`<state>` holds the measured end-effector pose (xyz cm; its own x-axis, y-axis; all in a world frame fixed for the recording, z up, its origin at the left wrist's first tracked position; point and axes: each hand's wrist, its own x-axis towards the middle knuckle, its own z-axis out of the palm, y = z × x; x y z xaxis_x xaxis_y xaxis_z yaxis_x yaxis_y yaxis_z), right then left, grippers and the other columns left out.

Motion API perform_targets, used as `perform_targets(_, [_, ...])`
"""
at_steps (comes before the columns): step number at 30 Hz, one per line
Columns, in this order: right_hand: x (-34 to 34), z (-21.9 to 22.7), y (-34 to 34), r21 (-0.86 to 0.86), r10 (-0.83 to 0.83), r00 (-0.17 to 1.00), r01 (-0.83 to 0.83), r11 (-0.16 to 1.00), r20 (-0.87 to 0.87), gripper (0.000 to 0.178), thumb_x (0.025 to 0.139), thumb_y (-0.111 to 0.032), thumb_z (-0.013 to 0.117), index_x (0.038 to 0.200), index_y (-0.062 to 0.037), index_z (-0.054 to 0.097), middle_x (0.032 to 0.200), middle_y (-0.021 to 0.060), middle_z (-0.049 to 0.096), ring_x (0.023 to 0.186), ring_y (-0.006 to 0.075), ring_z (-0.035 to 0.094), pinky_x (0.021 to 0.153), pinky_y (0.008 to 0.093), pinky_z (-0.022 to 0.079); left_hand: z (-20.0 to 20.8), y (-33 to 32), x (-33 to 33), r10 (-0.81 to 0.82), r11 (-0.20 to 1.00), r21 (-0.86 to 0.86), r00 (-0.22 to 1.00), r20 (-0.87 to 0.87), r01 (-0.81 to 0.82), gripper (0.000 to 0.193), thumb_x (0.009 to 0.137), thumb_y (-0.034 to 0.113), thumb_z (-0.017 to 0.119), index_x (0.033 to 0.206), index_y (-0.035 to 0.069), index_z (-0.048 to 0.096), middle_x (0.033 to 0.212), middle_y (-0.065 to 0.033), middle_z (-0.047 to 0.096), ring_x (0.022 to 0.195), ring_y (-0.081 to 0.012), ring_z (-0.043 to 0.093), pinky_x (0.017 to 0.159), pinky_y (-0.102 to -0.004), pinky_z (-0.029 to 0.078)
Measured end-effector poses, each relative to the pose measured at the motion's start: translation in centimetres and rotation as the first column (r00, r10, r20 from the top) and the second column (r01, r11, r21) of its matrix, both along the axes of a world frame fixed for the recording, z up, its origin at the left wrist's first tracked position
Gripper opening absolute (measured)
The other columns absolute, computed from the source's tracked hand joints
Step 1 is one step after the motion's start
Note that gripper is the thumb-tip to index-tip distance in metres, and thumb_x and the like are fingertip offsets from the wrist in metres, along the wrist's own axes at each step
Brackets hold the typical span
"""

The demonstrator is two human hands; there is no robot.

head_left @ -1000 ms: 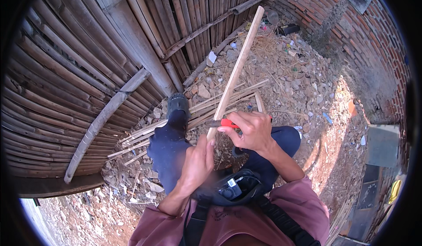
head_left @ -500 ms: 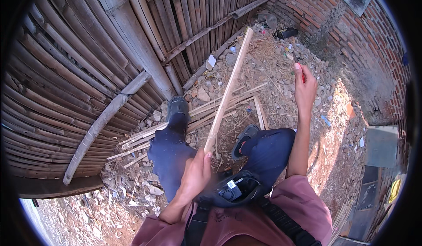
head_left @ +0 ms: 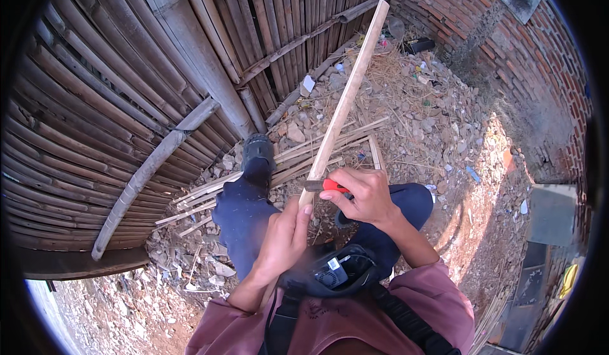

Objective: The person shaves a piece of wood using a small red cutter, removing thin strips from one end of the wood.

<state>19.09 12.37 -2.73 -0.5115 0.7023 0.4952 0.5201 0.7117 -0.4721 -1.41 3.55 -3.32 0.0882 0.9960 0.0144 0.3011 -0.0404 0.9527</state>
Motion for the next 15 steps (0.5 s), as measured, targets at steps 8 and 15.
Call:
perform_targets(8, [0.4, 0.4, 1.5, 0.097, 0.06, 0.997, -0.064, 0.993, 0.041, 0.034, 0.093, -0.044, 0.079, 0.087, -0.0119, 0.07, 0.07, 0.0044, 0.067, 0.057, 0.0252, 0.068, 0.05, 0.038, 0.05, 0.1, 0.2, -0.2, -0.033, 0.997, -0.065, 0.999, 0.017, 0.034, 0.022, 0.114, 0.018, 0.049, 0.114, -0.001, 0.061, 0.074, -0.019, 0.064, 0.069, -0.0429, 0.07, 0.061, -0.0449, 0.049])
perform_targets(15, [0.2, 0.2, 1.6, 0.146, 0.004, 0.999, -0.011, 0.989, 0.051, 0.034, 0.091, -0.043, 0.081, 0.082, -0.0123, 0.069, 0.068, 0.0039, 0.066, 0.055, 0.0247, 0.067, 0.051, 0.0373, 0.05, -0.3, 0.0, -0.2, -0.018, 0.998, -0.056, 1.0, -0.026, 0.016, 0.021, 0.113, 0.018, 0.05, 0.118, 0.0, 0.06, 0.074, -0.0244, 0.064, 0.072, -0.0487, 0.068, 0.059, -0.0497, 0.048])
